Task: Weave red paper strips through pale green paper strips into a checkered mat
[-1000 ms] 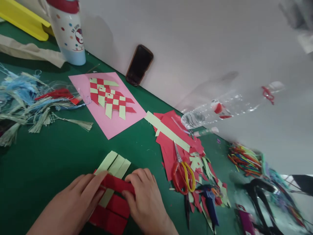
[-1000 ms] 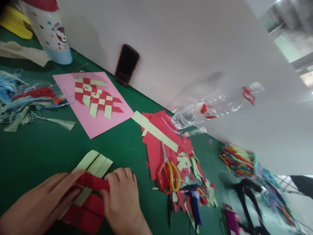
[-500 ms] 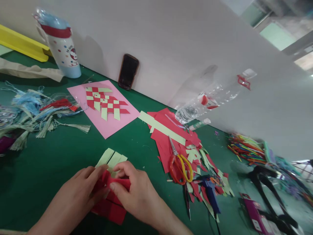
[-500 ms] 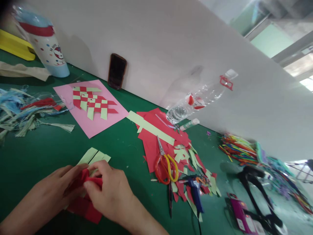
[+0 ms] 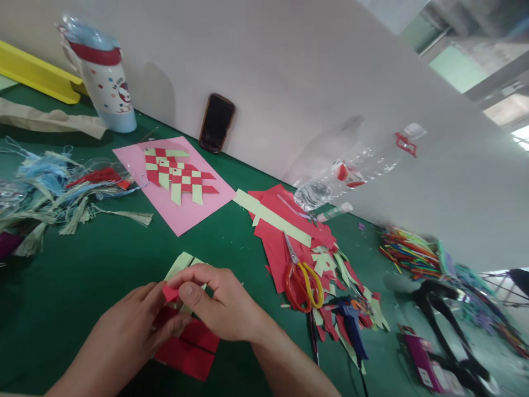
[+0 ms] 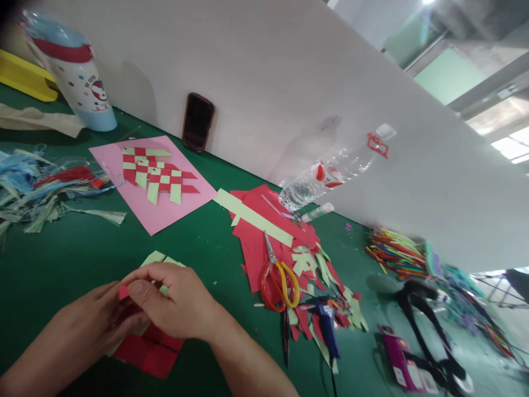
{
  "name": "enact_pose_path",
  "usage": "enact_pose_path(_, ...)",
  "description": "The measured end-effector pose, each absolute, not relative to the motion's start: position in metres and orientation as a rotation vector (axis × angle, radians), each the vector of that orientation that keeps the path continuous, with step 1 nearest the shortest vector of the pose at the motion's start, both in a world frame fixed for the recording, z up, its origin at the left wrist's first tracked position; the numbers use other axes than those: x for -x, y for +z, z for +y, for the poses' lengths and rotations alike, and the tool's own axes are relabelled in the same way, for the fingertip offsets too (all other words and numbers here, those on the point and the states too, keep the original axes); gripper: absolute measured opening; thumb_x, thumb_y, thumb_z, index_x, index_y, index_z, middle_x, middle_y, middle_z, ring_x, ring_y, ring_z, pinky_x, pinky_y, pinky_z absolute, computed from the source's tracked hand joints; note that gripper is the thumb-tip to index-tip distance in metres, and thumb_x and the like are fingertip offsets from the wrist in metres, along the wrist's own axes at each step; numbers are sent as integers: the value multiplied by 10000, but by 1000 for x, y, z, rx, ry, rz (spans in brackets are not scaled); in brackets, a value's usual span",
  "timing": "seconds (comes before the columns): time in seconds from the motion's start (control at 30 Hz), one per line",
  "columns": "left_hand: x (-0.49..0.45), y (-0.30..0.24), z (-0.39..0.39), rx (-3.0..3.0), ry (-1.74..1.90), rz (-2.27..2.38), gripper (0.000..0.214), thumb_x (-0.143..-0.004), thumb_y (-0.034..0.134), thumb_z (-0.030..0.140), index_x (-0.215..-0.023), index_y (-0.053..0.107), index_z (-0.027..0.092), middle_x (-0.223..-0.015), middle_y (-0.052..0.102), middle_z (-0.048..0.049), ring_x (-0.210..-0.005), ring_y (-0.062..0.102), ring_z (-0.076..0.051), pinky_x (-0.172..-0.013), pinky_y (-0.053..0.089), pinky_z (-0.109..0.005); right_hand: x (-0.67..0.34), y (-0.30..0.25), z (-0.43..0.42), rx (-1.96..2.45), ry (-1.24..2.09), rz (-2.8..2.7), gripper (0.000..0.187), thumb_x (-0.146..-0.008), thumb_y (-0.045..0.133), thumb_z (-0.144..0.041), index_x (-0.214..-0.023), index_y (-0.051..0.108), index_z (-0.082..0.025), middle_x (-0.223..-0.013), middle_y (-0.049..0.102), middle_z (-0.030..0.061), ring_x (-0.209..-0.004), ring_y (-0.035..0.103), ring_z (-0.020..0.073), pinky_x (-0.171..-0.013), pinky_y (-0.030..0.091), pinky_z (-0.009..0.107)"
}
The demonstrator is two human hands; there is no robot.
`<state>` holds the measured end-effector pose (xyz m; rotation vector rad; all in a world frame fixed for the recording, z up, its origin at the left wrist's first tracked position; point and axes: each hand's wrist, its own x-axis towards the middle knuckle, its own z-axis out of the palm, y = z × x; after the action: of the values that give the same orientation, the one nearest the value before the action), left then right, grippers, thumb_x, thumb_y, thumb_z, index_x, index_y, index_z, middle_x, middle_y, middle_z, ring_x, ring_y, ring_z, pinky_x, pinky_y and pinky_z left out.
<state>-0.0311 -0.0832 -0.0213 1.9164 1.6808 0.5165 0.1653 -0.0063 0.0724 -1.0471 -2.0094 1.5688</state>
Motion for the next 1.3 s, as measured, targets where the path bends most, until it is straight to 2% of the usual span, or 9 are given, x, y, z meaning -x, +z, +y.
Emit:
enact_pose_path(0.13,32,-18,-80,-1824,562,1718,448,-1031,379,520,-1005,732,245,-950,802,-78,-730,766,-235,-572,537,-310,-166,75,-4,912,1652,-1981,268,-1109,519,-394,-1210,711,-236,-1093,794,20,-1021,755,153,-911,579,262)
enact_pose_path(0.23,31,-13,-77,-1794,579,1712,391,-1009,404,501,-920,702,264,-848,782,-36,-659,738,-207,-556,508,-292,-173,67,3,1135,1474,-1961,308,-1142,433,-359,-1299,653,-212,-1012,790,33,-933,750,163,-856,585,293)
enact_pose_path(0.37,31,-11,-76,-1764,594,1716,412,-1006,406,548,-800,636,276,-703,707,7,-565,679,-186,-517,456,-283,-174,47,9,1528,854,-2345,176,-1035,678,-295,-1165,712,-182,-1127,758,99,-1107,674,281,-954,541,428)
enact_pose_path(0.47,32,-13,-78,-1762,624,1709,419,-1012,405,567,-823,641,278,-707,705,10,-564,673,-185,-509,445,-279,-168,35,8,1633,668,-2552,275,-957,800,-377,-1151,724,-197,-1178,732,105,-1159,628,330,-937,531,467)
enact_pose_path(0.63,32,-13,-81,-1773,603,1724,402,-1014,397,540,-866,665,279,-739,728,-7,-595,690,-202,-528,465,-286,-162,22,2,1612,570,-2531,111,-966,791,-322,-982,713,-245,-1066,732,34,-1049,631,268,-849,483,398)
enact_pose_path(0.87,32,-16,-82,-1766,620,1733,399,-1017,398,533,-890,681,282,-779,756,-20,-634,711,-204,-563,524,-276,-172,10,-11,1318,361,-2398,171,-904,783,-154,-909,629,-227,-1016,724,3,-984,608,219,-803,415,353)
enact_pose_path(1.03,32,-18,-84,-1749,625,1731,396,-1025,395,527,-920,692,286,-797,760,-20,-663,723,-209,-603,546,-283,-176,6,-22,1199,240,-2337,153,-951,711,-146,-876,603,-224,-863,719,-10,-871,602,195,-750,386,346)
enact_pose_path(1.13,32,-19,-84,-1743,652,1742,393,-1021,390,521,-946,696,285,-800,760,-24,-662,721,-209,-603,542,-283,-176,6,-25,1128,161,-2322,113,-1007,642,-153,-915,639,-219,-915,749,9,-896,617,195,-782,417,348)
enact_pose_path(1.3,32,-19,-85,-1741,650,1738,394,-1021,386,509,-888,675,277,-770,745,-19,-637,707,-204,-580,518,-287,-176,10,-30,1107,93,-2331,209,-1039,567,-140,-863,650,-212,-984,749,40,-903,607,199,-782,456,338)
